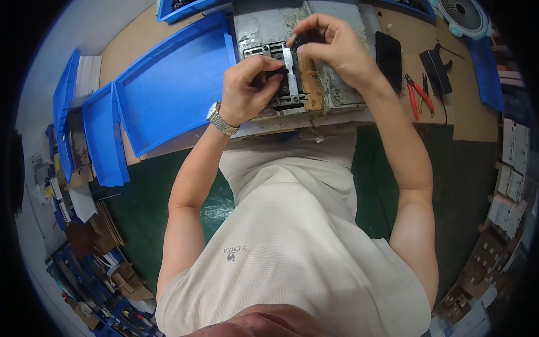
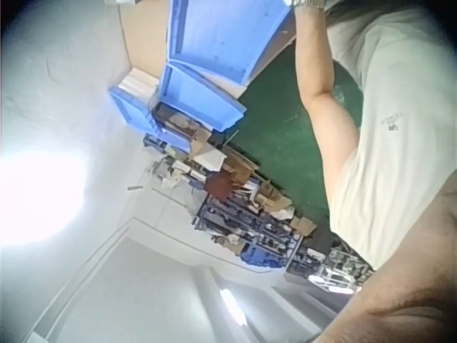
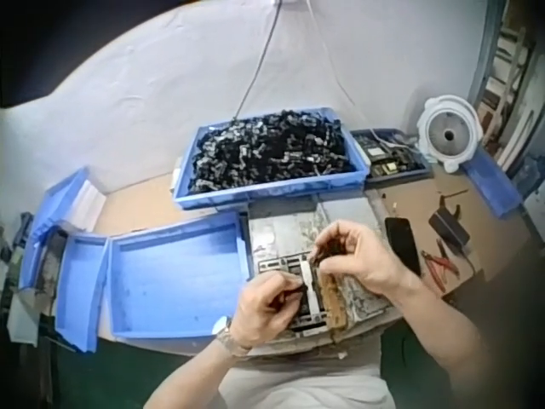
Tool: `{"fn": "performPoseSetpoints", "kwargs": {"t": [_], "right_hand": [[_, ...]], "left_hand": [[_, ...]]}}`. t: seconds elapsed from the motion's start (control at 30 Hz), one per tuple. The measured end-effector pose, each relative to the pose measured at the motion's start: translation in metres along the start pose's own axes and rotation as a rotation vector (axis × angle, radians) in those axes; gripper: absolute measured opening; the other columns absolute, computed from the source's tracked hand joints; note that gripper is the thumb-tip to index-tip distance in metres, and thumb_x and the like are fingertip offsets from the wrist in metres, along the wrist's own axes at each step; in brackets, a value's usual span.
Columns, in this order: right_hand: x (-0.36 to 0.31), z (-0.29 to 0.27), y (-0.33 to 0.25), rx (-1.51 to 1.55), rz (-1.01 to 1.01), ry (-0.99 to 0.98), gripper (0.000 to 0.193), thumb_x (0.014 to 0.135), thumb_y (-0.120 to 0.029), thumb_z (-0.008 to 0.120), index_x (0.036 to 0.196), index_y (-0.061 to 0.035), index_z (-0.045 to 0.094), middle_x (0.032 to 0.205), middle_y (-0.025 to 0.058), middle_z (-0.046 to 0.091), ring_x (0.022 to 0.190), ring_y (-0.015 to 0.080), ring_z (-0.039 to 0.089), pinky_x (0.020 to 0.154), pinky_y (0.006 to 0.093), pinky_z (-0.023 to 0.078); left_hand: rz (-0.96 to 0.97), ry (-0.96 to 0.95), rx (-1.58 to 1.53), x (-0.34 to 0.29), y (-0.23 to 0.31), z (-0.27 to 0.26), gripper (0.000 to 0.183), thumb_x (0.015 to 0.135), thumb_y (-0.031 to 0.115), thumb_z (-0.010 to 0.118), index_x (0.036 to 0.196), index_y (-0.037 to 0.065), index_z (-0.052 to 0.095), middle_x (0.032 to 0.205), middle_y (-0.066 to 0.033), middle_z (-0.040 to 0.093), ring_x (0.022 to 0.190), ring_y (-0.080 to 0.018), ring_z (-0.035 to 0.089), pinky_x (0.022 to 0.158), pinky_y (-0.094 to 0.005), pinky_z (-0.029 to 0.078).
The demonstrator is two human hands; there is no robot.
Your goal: Processing and assembling small black plastic components using a manual assembly machine at an industrial workstation.
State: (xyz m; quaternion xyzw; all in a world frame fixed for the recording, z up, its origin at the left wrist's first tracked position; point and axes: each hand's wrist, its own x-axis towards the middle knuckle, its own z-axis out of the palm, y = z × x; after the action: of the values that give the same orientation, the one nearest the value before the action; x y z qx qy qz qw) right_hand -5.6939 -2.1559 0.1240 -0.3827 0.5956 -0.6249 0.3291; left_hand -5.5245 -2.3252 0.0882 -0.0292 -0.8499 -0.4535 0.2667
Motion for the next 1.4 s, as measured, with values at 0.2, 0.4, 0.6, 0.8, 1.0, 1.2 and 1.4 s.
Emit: {"fn": "performPoseSetpoints", "kwargs": {"t": [0.2, 0.4, 0.6, 0.8, 1.0, 1.2, 1.4], "right_hand": [[-0.008, 0.03, -0.001, -0.493, -0.034, 0.003, 0.019, 0.086, -0.001, 0.069, 0.105, -0.0006, 0.064, 0.097, 0.0017, 0.071, 0.087, 0.0072, 0.063, 0.077, 0.0239, 0.051], [-0.005, 0.037, -0.004, -0.69, -0.193, -0.031, 0.014, 0.082, -0.003, 0.068, 0.095, 0.0025, 0.066, 0.086, 0.0099, 0.068, 0.07, 0.016, 0.063, 0.065, 0.0288, 0.051], [-0.007, 0.039, 0.002, -0.71, -0.359, -0.047, 0.015, 0.079, -0.001, 0.068, 0.092, 0.0047, 0.064, 0.088, 0.0138, 0.068, 0.083, 0.028, 0.068, 0.076, 0.0348, 0.054], [-0.012, 0.033, -0.002, -0.668, -0.243, -0.004, 0.016, 0.079, -0.005, 0.07, 0.092, 0.0031, 0.064, 0.087, 0.0131, 0.067, 0.083, 0.0241, 0.067, 0.075, 0.0354, 0.053], [0.074, 0.11, 0.01, -0.678, -0.352, -0.262, 0.017, 0.076, -0.01, 0.067, 0.089, 0.0003, 0.063, 0.092, 0.0229, 0.069, 0.088, 0.0409, 0.068, 0.077, 0.0483, 0.053], [0.091, 0.123, 0.018, -0.956, -0.398, -0.298, 0.028, 0.076, -0.017, 0.07, 0.101, -0.0031, 0.07, 0.106, 0.0216, 0.071, 0.105, 0.0376, 0.066, 0.088, 0.0492, 0.054], [0.0, -0.077, -0.041, -1.056, -0.456, 0.553, 0.032, 0.08, -0.021, 0.076, 0.109, -0.0067, 0.074, 0.113, 0.0127, 0.072, 0.111, 0.0318, 0.064, 0.101, 0.0435, 0.049]], "left_hand": [[-0.212, 0.341, -0.015, -0.02, 0.008, -0.028, 0.025, 0.085, 0.001, 0.072, 0.109, 0.001, 0.067, 0.093, -0.0079, 0.072, 0.07, -0.0111, 0.064, 0.057, -0.0251, 0.049], [-0.37, 0.161, 0.4, -0.067, -0.026, -0.067, 0.028, 0.082, 0.007, 0.072, 0.109, 0.003, 0.068, 0.097, -0.0106, 0.071, 0.089, -0.0227, 0.067, 0.072, -0.0355, 0.053], [-0.317, 0.29, 0.356, -0.048, -0.028, -0.083, 0.03, 0.081, 0.008, 0.073, 0.11, 0.002, 0.068, 0.103, -0.0138, 0.069, 0.095, -0.0264, 0.067, 0.079, -0.0373, 0.053], [-0.218, 0.386, 0.275, -0.011, -0.038, -0.1, 0.031, 0.083, 0.009, 0.075, 0.112, 0.001, 0.069, 0.108, -0.0118, 0.071, 0.096, -0.0237, 0.069, 0.081, -0.0354, 0.053], [-0.281, 0.453, 0.016, -0.001, -0.058, -0.113, 0.03, 0.092, 0.006, 0.074, 0.12, 0.001, 0.067, 0.114, -0.0082, 0.072, 0.097, -0.0146, 0.066, 0.084, -0.0281, 0.054], [-0.353, 0.416, -0.007, -0.005, -0.081, -0.12, 0.028, 0.095, 0.007, 0.073, 0.121, -0.001, 0.066, 0.115, -0.0086, 0.07, 0.095, -0.0133, 0.064, 0.085, -0.0279, 0.054], [-0.439, 0.461, 0.089, -0.053, -0.085, -0.157, 0.028, 0.095, 0.006, 0.072, 0.122, -0.001, 0.066, 0.117, -0.0088, 0.069, 0.098, -0.0138, 0.064, 0.086, -0.0278, 0.053]]}}
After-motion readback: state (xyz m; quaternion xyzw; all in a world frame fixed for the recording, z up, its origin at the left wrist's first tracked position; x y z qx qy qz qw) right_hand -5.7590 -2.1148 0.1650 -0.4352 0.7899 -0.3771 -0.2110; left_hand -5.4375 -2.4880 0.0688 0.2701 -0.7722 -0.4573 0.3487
